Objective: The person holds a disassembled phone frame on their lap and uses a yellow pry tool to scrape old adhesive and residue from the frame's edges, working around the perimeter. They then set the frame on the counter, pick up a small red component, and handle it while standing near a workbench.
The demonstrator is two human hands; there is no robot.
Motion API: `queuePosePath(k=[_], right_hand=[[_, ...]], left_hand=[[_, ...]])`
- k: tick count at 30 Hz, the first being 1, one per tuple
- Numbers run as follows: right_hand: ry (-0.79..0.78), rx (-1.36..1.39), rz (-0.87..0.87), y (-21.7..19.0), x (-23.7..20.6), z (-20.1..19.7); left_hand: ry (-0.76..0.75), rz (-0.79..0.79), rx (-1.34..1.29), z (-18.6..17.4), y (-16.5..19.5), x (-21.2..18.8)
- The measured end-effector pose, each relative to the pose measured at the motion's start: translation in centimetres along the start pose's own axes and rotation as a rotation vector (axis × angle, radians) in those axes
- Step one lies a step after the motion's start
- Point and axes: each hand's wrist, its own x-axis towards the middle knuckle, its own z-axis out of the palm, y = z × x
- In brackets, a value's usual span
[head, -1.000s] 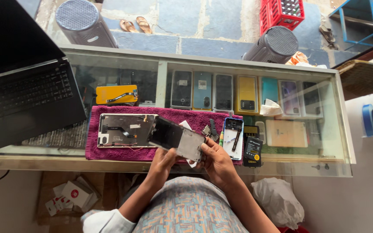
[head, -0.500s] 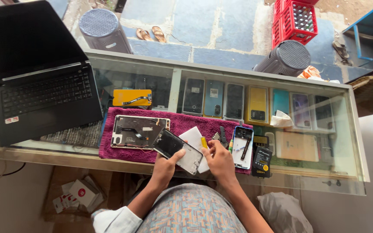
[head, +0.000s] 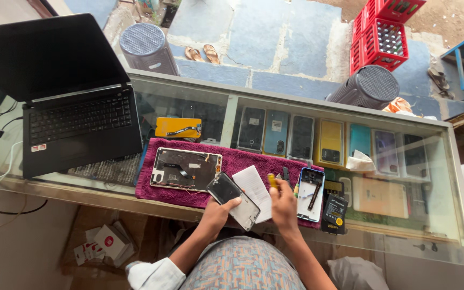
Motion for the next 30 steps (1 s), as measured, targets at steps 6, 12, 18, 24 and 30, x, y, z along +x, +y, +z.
queuePosePath(k=[6, 12, 18, 24, 30], right_hand=[[-0.078, 0.612, 0.154, 3.2, -0.1, -1.9], [-0.015, 0.835, 0.136, 3.6, -1.5, -3.1], [0.179, 0.840, 0.075, 2.1, -2.1, -3.2], [0.165, 0.491, -0.069, 2.4, -3.4, -3.3], [0.063, 0.629, -0.118, 2.4, -4.3, -2.3]], left_hand=[[-0.066, 0.007, 0.094, 0.7, -1.3, 1.7], [-0.091, 0.043, 0.171, 1.8, -3.3, 4.0], [-0.077, 0.113, 0.134, 2.2, -4.7, 7.0], [-0.023, 0.102, 0.201, 2.3, -5.4, 8.7], [0.156, 0.104, 0.514, 2.9, -4.1, 8.7]])
